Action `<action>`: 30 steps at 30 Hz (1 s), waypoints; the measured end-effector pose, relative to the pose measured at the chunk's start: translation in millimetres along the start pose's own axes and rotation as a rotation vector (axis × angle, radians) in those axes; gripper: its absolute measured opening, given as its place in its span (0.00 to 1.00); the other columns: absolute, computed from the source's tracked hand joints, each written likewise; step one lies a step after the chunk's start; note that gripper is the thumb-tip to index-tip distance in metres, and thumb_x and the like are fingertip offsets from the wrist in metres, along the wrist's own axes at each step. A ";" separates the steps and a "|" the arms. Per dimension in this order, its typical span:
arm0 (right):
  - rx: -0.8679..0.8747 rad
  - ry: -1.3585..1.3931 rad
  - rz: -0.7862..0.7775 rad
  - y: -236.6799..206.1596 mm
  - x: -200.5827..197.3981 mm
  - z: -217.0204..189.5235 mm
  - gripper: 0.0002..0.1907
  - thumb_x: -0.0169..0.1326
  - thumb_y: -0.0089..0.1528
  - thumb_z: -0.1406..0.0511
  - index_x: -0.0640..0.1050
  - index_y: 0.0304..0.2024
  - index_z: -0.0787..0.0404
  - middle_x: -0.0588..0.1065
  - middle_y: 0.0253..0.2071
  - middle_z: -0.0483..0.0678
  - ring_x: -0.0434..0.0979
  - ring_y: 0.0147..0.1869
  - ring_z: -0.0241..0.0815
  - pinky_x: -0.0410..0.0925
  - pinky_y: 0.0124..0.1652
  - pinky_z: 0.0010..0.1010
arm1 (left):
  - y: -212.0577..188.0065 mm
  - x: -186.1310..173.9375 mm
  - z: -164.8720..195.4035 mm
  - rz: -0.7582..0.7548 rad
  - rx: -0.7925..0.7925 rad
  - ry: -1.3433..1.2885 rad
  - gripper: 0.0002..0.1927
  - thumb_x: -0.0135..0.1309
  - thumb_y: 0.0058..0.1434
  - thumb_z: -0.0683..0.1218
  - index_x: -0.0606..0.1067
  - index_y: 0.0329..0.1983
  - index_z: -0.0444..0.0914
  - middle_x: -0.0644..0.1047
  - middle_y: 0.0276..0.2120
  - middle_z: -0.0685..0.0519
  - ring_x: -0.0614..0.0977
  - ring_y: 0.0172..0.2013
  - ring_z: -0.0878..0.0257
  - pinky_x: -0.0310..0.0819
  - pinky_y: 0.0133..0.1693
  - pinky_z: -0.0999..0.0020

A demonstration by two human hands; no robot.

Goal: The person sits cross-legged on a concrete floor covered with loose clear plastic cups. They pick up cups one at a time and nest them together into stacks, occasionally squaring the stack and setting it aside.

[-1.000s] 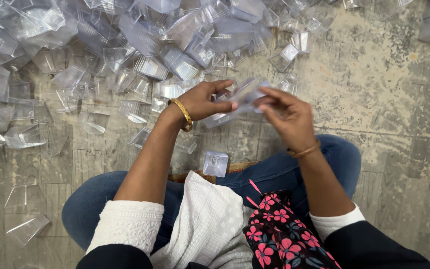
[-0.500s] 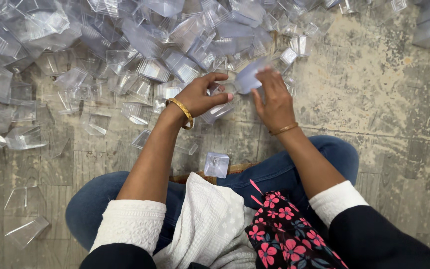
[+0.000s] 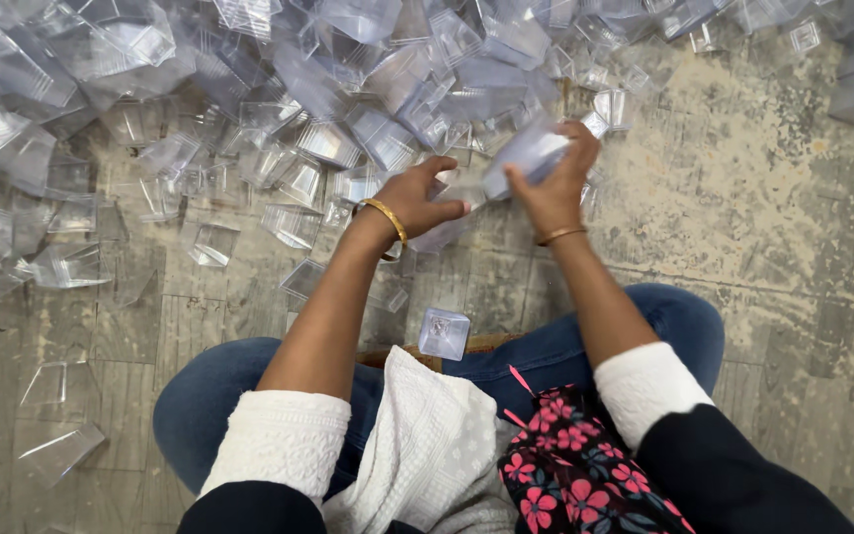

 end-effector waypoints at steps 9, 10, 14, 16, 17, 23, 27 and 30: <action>0.659 0.985 -0.482 -33.8 -26.6 -19.3 0.34 0.59 0.65 0.60 0.57 0.69 0.49 0.66 0.61 0.49 0.72 0.62 0.44 0.75 0.54 0.38 | -4.6 38.4 24.9 -0.237 0.234 -0.449 0.49 0.59 0.62 0.61 0.49 0.79 0.44 0.67 0.68 0.42 0.74 0.61 0.51 0.70 0.60 0.58; 0.734 0.844 -0.487 -43.2 -28.3 -5.8 0.31 0.55 0.67 0.57 0.59 0.68 0.50 0.67 0.60 0.48 0.72 0.61 0.43 0.75 0.52 0.38 | -5.3 47.1 21.0 -0.268 0.128 -0.442 0.48 0.58 0.63 0.60 0.49 0.80 0.46 0.68 0.67 0.42 0.75 0.61 0.52 0.71 0.59 0.58; 0.953 0.467 -0.639 -91.9 -14.9 45.1 0.26 0.47 0.69 0.49 0.73 0.60 0.59 0.74 0.48 0.50 0.74 0.50 0.48 0.74 0.41 0.41 | -9.9 100.0 2.7 -0.465 -0.357 -0.740 0.41 0.48 0.60 0.62 0.54 0.75 0.49 0.70 0.62 0.49 0.77 0.53 0.56 0.82 0.43 0.53; 0.902 0.397 -0.818 -101.9 1.4 51.7 0.24 0.48 0.66 0.51 0.77 0.56 0.59 0.79 0.44 0.50 0.80 0.45 0.49 0.76 0.41 0.41 | -9.8 117.1 -10.3 -0.473 -0.451 -0.690 0.41 0.50 0.62 0.59 0.52 0.76 0.47 0.71 0.62 0.46 0.80 0.53 0.54 0.81 0.44 0.56; 0.878 0.364 -0.908 -101.7 4.6 48.3 0.24 0.48 0.64 0.52 0.79 0.54 0.59 0.81 0.41 0.50 0.82 0.42 0.50 0.77 0.40 0.41 | -11.0 125.1 -17.6 -0.476 -0.501 -0.664 0.40 0.50 0.63 0.58 0.51 0.76 0.46 0.72 0.63 0.45 0.81 0.53 0.53 0.81 0.44 0.57; 0.469 0.180 -0.490 -70.5 -55.3 -5.8 0.17 0.55 0.67 0.59 0.79 0.55 0.60 0.79 0.50 0.54 0.81 0.53 0.52 0.72 0.50 0.37 | 1.6 138.7 -33.5 -0.309 -0.450 -0.782 0.35 0.45 0.67 0.65 0.64 0.70 0.40 0.66 0.65 0.48 0.79 0.49 0.56 0.84 0.46 0.59; -0.081 -0.042 -0.476 -80.1 -88.3 -87.9 0.29 0.64 0.50 0.66 0.76 0.55 0.63 0.74 0.52 0.56 0.74 0.57 0.59 0.69 0.55 0.43 | -0.6 132.7 -25.0 -0.329 -0.474 -0.707 0.34 0.41 0.66 0.67 0.68 0.65 0.41 0.69 0.66 0.49 0.83 0.48 0.48 0.83 0.45 0.57; -0.004 -0.155 -0.455 -90.1 -93.1 -87.1 0.23 0.62 0.57 0.68 0.77 0.55 0.58 0.75 0.52 0.52 0.76 0.56 0.54 0.71 0.55 0.42 | -5.9 106.3 -12.8 -0.281 -0.332 -0.165 0.33 0.43 0.65 0.66 0.69 0.65 0.43 0.74 0.60 0.44 0.80 0.50 0.43 0.77 0.48 0.51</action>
Point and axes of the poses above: each hand's wrist, its own y-axis towards the middle knuckle, its own x-axis out of the palm, z = x × y, the point moved 4 cm from there along y, towards the middle knuckle
